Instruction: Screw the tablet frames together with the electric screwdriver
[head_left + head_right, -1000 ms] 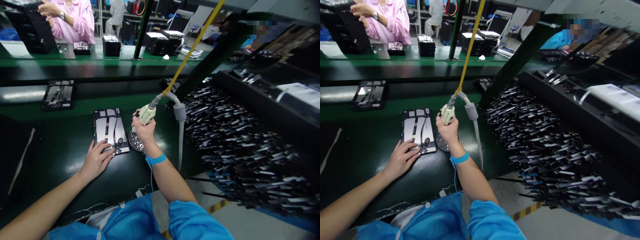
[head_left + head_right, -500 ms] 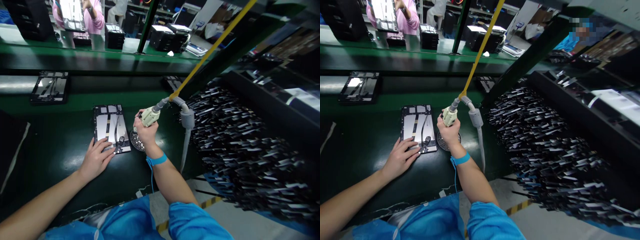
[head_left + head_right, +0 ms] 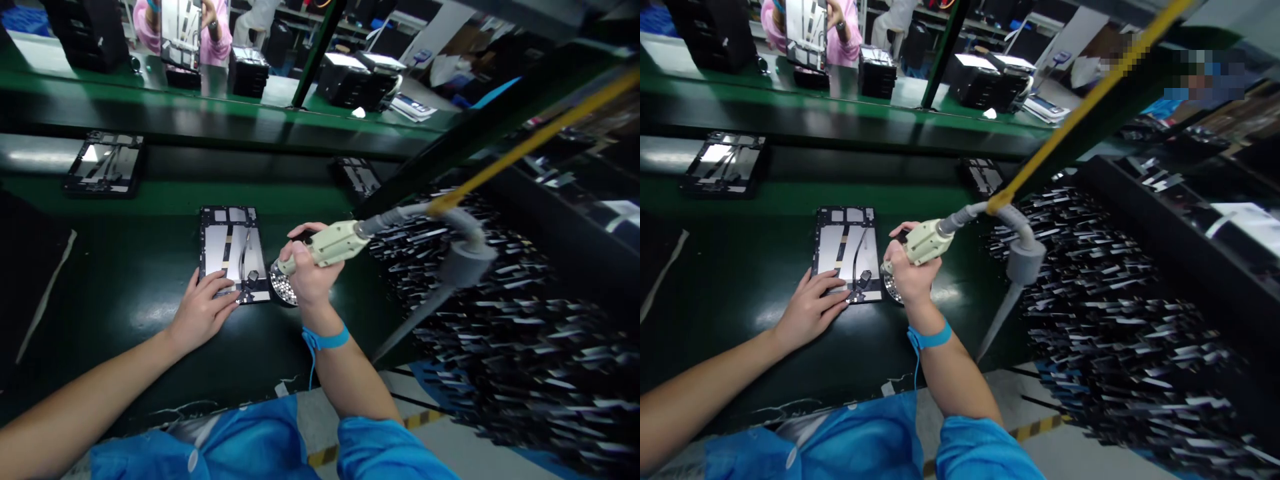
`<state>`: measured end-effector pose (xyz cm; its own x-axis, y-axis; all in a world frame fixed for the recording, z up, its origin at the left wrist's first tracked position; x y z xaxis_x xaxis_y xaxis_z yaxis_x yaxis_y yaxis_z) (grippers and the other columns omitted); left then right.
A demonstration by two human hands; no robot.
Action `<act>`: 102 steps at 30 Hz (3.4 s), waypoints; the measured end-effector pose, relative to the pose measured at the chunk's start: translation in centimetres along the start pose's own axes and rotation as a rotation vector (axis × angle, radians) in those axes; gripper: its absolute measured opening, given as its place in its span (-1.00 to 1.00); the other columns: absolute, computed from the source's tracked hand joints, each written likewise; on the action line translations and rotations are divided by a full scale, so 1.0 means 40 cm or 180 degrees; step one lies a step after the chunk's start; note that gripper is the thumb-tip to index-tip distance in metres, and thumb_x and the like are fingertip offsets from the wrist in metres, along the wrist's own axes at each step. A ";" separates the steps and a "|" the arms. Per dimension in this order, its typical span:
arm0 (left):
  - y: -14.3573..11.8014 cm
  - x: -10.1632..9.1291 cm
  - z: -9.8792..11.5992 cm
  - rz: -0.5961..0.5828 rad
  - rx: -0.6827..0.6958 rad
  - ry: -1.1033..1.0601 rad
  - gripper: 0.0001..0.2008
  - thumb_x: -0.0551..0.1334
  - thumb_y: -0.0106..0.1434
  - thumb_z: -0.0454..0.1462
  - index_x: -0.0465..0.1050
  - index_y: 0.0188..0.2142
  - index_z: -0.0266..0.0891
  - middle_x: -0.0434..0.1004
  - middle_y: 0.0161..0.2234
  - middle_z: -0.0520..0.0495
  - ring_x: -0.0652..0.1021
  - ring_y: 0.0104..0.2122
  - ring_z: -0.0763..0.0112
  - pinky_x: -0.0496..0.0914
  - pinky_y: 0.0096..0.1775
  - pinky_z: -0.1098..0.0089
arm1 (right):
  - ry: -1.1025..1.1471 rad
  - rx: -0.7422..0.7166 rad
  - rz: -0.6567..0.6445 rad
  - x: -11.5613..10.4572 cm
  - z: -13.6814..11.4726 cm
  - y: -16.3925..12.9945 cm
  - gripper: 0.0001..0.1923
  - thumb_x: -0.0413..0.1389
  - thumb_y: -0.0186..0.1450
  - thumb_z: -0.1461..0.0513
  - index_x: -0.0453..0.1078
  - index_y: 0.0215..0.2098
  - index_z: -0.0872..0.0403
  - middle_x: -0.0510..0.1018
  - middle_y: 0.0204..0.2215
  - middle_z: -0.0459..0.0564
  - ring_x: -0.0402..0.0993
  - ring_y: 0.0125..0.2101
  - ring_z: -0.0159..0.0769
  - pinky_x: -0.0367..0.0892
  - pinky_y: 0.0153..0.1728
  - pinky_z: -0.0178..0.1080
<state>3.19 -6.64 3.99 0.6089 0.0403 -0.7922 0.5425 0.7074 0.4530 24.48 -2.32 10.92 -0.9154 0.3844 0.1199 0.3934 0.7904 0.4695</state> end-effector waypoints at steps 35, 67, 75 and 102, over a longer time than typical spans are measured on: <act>-0.001 -0.002 -0.001 0.0000 0.0035 -0.0052 -0.80 0.25 0.44 -0.27 0.61 -0.01 -0.10 0.62 0.03 -0.15 0.50 0.18 0.03 0.22 0.25 -0.22 | 0.0082 -0.0012 -0.0766 0.054 -0.046 -0.080 -0.80 0.22 0.27 0.25 0.45 -0.12 -0.01 0.55 -0.28 -0.07 0.50 -0.48 -0.39 0.49 -0.45 -0.24; -0.001 0.000 -0.002 -0.0042 -0.0027 -0.0051 -0.80 0.21 0.46 -0.27 0.61 -0.03 -0.10 0.62 0.03 -0.16 0.50 0.20 0.02 0.20 0.27 -0.26 | -0.0323 0.0297 0.0056 -0.028 0.064 -0.002 -0.75 0.26 0.23 0.18 0.43 -0.15 0.07 0.57 -0.37 -0.09 0.48 -0.51 -0.39 0.46 -0.40 -0.24; 0.001 0.005 -0.004 0.0000 -0.0128 -0.0189 -0.81 0.26 0.43 -0.22 0.60 -0.02 -0.11 0.62 0.03 -0.16 0.49 0.20 0.02 0.14 0.29 -0.25 | -0.0069 0.0146 0.0095 -0.009 0.008 -0.009 -0.79 0.22 0.27 0.21 0.37 -0.13 0.01 0.52 -0.38 -0.15 0.42 -0.61 -0.45 0.38 -0.55 -0.30; 0.003 0.006 -0.008 -0.0217 -0.0297 -0.0376 -0.70 0.28 0.37 -0.21 0.52 0.08 -0.12 0.58 0.07 -0.17 0.44 0.24 0.03 0.06 0.35 -0.28 | 0.0344 0.0531 -0.1165 0.130 -0.011 -0.151 -0.73 0.28 0.25 0.16 0.44 -0.08 -0.04 0.54 -0.26 -0.03 0.55 -0.34 -0.23 0.56 -0.34 -0.13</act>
<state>3.23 -6.30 3.71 0.6394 -0.0894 -0.7637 0.5321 0.7684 0.3556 17.31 -5.31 9.06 -0.9976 0.0183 0.0666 0.0406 0.9355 0.3510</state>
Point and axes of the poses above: each hand's wrist, its own y-axis towards the middle knuckle, its own x-axis out of the palm, z = x × y, the point moved 5 cm from there along y, towards the middle knuckle
